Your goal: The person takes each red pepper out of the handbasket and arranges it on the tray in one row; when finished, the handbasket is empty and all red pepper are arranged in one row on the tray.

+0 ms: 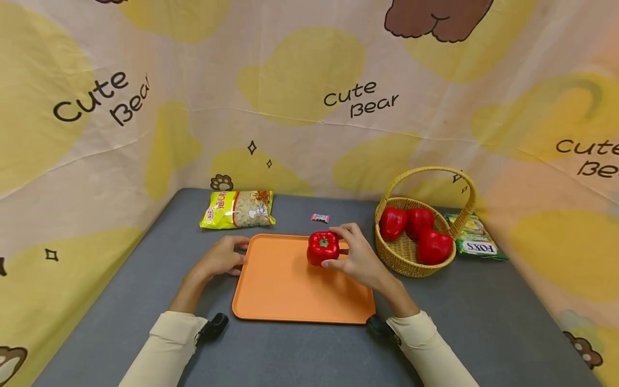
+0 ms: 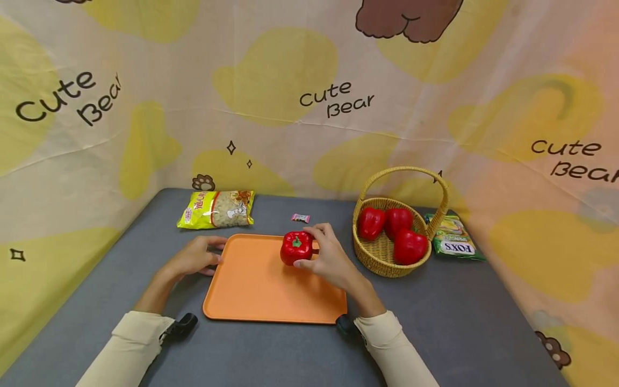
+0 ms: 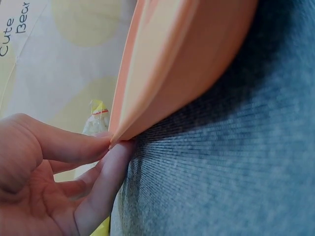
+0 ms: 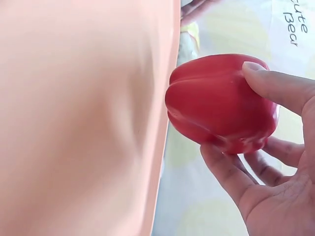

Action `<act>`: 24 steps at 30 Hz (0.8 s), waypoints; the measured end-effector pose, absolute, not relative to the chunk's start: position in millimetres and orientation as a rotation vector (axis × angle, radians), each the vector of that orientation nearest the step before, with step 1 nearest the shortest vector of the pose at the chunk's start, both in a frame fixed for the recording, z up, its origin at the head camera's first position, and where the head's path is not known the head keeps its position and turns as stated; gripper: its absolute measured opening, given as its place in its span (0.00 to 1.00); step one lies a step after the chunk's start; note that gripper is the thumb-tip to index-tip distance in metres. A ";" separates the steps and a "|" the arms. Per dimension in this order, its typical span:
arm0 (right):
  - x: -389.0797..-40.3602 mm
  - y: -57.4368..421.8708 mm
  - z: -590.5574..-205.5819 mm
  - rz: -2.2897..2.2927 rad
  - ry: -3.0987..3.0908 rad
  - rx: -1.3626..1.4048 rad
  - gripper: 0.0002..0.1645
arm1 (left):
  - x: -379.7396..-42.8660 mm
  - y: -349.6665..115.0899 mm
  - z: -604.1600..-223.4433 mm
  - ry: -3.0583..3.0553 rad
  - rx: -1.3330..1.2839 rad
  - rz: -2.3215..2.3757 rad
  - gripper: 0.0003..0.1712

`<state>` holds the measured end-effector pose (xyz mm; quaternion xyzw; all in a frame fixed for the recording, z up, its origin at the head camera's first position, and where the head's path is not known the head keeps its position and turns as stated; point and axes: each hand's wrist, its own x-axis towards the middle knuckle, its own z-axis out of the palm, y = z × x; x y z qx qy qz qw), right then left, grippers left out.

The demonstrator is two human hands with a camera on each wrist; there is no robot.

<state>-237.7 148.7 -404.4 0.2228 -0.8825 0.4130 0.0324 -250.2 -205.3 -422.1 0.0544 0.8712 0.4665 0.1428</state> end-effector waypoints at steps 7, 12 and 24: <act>-241.7 124.2 -405.8 1.338 -2.744 0.684 0.50 | -250.5 -206.6 -422.7 2.510 0.142 1.355 0.33; -245.4 109.3 -409.7 1.421 -2.791 0.702 0.50 | -250.3 -206.0 -422.1 2.504 0.119 1.361 0.35; -249.4 80.1 -413.7 1.505 -2.829 0.686 0.50 | -251.0 -205.2 -421.5 2.492 0.084 1.358 0.33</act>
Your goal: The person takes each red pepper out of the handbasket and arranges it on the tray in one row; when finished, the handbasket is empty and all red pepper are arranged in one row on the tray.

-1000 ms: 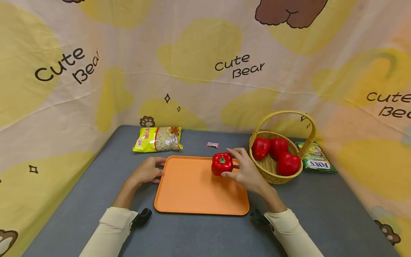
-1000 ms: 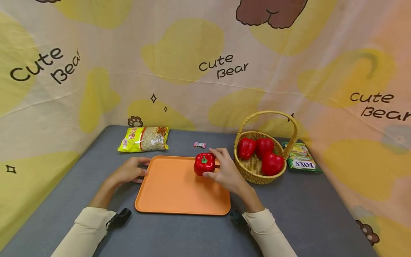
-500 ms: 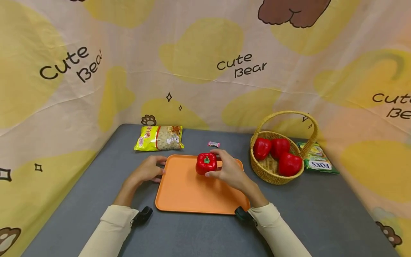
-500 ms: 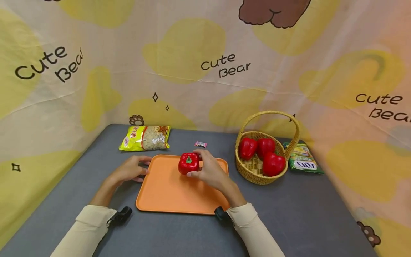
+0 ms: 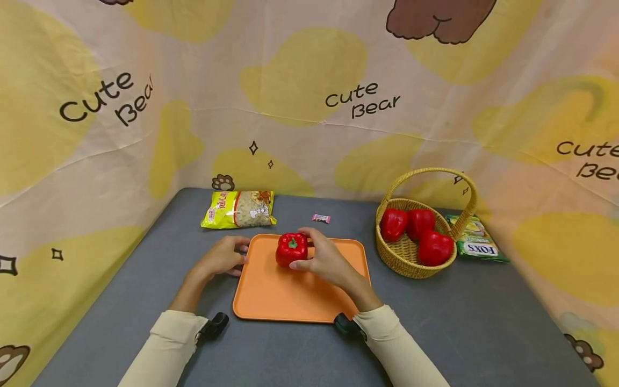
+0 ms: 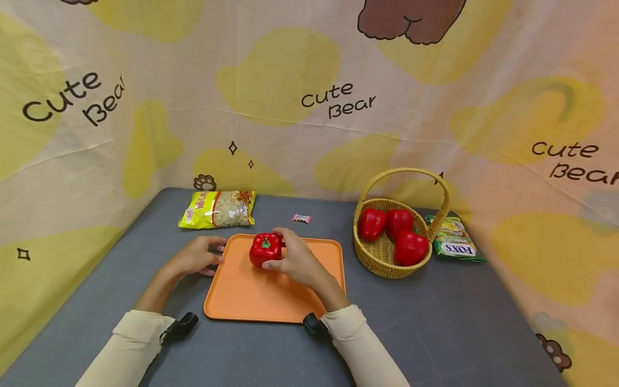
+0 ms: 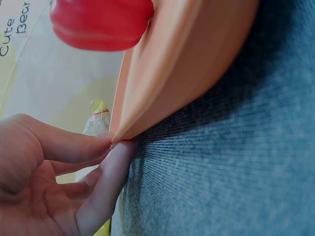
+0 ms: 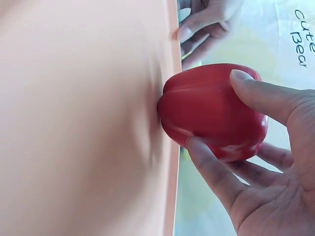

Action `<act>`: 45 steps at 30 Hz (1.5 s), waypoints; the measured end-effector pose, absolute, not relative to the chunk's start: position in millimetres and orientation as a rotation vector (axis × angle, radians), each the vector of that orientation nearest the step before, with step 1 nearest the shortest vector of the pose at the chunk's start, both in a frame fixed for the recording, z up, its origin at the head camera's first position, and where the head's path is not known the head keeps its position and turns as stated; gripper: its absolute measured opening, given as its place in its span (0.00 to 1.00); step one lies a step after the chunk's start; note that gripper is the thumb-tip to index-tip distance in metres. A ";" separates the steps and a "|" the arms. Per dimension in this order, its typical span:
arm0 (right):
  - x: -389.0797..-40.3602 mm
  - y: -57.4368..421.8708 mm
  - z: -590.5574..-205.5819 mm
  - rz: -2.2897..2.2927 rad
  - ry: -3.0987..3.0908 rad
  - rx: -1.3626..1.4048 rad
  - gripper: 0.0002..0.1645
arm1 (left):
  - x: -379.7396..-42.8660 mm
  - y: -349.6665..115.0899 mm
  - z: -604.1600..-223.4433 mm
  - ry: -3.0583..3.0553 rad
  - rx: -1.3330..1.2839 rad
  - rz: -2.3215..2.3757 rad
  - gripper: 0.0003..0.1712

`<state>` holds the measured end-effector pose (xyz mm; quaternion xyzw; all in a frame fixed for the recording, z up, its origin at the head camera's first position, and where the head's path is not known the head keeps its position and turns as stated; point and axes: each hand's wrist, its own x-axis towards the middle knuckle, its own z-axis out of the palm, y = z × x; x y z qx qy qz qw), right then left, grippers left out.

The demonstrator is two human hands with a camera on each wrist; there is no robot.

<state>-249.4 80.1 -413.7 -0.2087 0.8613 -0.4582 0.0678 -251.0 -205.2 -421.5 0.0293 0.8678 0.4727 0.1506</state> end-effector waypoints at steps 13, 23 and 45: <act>-254.9 43.1 -420.2 -1.456 2.573 -0.617 0.48 | -249.4 -206.7 -422.3 2.486 0.088 1.359 0.33; -262.5 26.7 -416.5 -1.449 2.566 -0.642 0.49 | -248.7 -204.0 -420.4 2.494 0.106 1.353 0.31; -267.9 14.8 -417.8 -1.449 2.558 -0.657 0.51 | -249.6 -205.4 -421.0 2.480 0.111 1.365 0.33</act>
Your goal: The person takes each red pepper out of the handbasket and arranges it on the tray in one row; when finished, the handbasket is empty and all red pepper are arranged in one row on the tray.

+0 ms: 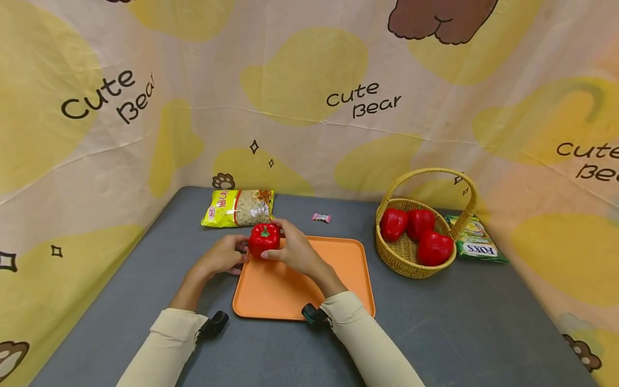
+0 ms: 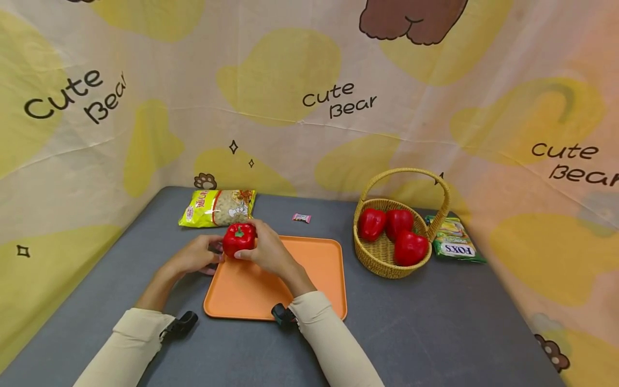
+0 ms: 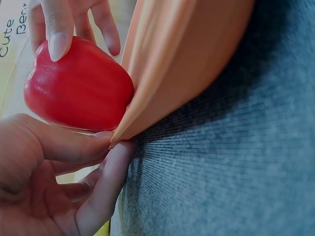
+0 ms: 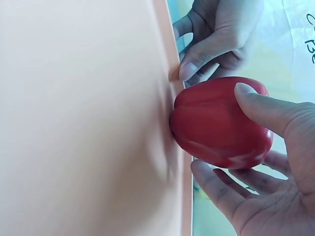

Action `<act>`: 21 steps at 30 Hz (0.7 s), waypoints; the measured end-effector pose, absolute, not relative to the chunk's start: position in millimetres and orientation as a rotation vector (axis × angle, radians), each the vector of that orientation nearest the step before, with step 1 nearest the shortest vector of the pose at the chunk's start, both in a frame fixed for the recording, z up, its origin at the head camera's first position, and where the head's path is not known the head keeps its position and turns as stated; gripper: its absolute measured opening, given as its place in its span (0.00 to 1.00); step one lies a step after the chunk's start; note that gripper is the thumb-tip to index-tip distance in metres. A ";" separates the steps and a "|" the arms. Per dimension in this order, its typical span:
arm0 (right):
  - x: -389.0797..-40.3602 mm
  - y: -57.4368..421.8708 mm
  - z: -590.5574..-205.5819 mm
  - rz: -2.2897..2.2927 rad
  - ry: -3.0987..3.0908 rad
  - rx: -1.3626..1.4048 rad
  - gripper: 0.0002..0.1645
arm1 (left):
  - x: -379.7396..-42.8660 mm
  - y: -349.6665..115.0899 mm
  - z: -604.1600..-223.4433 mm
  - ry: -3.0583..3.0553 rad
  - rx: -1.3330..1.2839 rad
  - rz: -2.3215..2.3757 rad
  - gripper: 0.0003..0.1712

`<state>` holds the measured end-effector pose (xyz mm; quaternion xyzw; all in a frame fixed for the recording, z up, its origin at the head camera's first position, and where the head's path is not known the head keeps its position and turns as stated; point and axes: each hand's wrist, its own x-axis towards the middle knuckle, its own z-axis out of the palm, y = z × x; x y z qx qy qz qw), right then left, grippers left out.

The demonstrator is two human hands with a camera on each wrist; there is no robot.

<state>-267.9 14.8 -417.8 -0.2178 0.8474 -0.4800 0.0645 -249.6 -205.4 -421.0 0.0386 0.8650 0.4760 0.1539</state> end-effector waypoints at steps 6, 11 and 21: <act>-267.5 13.6 -418.3 -1.418 2.572 -0.678 0.51 | -248.7 -205.4 -420.1 2.474 0.104 1.365 0.34; -267.0 13.0 -418.1 -1.387 2.593 -0.690 0.51 | -248.1 -205.6 -420.3 2.472 0.098 1.360 0.34; -266.1 14.7 -417.6 -1.378 2.586 -0.717 0.52 | -248.2 -205.3 -419.6 2.465 0.114 1.379 0.34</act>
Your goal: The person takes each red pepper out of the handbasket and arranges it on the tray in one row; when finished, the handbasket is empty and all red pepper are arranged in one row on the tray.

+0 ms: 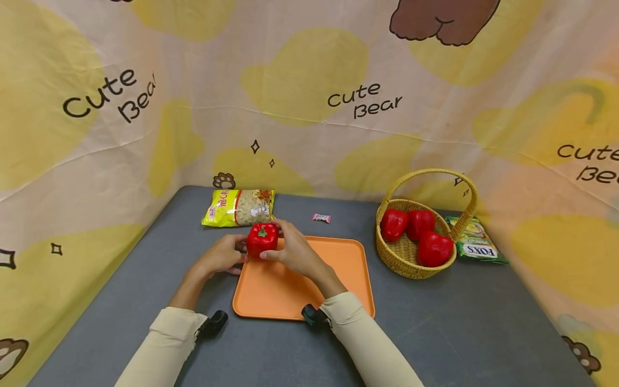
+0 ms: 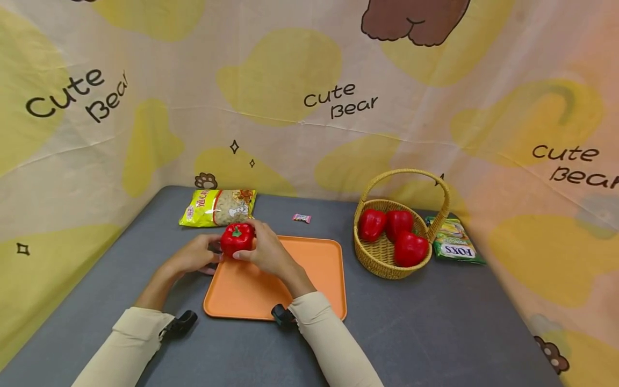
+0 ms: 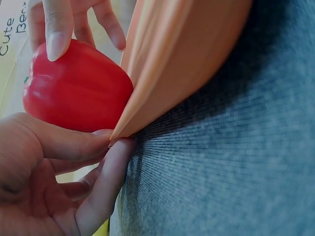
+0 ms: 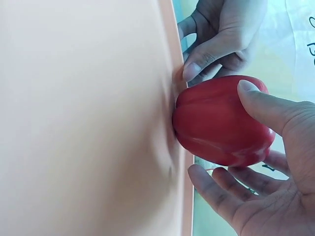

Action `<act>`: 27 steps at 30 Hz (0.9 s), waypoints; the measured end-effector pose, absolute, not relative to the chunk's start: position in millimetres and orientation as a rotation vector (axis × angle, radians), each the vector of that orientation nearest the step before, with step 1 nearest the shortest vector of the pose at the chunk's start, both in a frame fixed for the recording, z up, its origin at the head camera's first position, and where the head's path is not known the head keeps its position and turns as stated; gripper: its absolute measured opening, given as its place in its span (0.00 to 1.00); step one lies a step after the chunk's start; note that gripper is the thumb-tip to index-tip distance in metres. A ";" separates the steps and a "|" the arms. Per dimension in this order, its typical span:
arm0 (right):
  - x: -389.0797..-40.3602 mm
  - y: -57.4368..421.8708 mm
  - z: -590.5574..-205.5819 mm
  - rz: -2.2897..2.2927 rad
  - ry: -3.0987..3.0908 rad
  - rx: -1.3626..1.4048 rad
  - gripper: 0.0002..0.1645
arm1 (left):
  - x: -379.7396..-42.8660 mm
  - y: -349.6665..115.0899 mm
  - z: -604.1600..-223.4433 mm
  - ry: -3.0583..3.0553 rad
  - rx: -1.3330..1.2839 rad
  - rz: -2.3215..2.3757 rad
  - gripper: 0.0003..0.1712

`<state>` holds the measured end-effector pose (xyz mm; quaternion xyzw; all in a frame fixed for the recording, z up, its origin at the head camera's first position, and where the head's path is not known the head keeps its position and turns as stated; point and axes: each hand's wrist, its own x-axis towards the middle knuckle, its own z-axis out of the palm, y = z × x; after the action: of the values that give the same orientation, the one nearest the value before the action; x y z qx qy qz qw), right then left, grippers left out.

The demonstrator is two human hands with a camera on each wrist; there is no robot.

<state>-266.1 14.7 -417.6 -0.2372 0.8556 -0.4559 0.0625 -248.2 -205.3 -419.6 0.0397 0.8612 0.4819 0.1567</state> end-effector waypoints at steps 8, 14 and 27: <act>-268.4 16.7 -418.2 -1.350 2.616 -0.733 0.53 | -249.7 -205.0 -420.8 2.470 0.114 1.382 0.32; -268.0 17.3 -416.1 -1.331 2.622 -0.727 0.54 | -250.1 -206.3 -422.2 2.469 0.111 1.387 0.32; -262.5 36.3 -408.3 -1.304 2.631 -0.793 0.53 | -249.9 -205.6 -423.1 2.478 0.093 1.380 0.31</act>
<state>-262.5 36.3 -408.3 -0.2603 0.8639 -0.4283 0.0501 -249.9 -205.6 -423.1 0.0323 0.8631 0.4806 0.1515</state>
